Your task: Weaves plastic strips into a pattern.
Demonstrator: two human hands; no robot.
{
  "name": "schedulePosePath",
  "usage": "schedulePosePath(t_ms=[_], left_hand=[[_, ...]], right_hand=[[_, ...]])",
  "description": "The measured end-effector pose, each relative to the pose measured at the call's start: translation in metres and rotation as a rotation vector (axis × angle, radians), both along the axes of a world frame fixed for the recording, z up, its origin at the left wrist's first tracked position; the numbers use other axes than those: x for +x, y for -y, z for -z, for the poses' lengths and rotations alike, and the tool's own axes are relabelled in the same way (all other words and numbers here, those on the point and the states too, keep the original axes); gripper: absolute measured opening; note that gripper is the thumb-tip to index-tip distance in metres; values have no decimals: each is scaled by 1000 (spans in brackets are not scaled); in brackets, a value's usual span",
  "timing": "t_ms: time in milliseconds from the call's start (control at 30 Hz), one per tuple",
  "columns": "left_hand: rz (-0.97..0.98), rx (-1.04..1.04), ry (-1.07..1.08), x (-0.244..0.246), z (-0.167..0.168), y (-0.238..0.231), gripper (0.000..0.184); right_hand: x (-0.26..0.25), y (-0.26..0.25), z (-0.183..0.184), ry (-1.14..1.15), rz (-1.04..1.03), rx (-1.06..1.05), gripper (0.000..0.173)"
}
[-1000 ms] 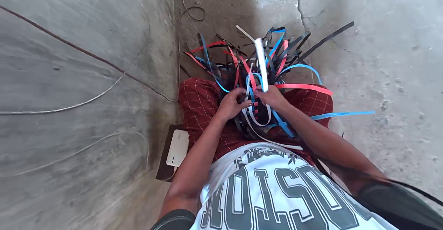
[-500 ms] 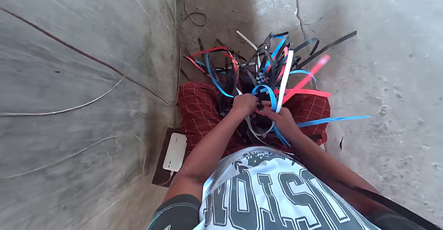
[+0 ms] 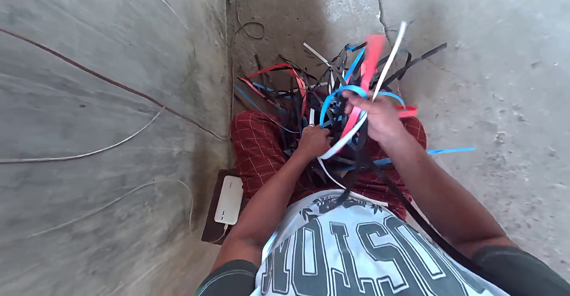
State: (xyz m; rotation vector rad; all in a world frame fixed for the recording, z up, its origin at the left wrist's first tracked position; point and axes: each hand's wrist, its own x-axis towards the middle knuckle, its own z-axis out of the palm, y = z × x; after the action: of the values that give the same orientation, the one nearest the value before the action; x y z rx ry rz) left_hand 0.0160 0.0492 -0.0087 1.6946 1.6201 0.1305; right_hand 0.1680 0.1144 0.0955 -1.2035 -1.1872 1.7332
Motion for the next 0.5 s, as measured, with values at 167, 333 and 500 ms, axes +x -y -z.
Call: schedulePosePath(t_ms=[167,333,500], left_hand=[[-113,16,69,3,8,-1,42],[-131,13,167,5,6,-1,27],[-119,-265,59,13,0,-21,56]], right_hand=[[17,5,35,414,-138,55,24],[35,41,84,645,-203,-43,30],[38,53,68,549,-116,-2,21]])
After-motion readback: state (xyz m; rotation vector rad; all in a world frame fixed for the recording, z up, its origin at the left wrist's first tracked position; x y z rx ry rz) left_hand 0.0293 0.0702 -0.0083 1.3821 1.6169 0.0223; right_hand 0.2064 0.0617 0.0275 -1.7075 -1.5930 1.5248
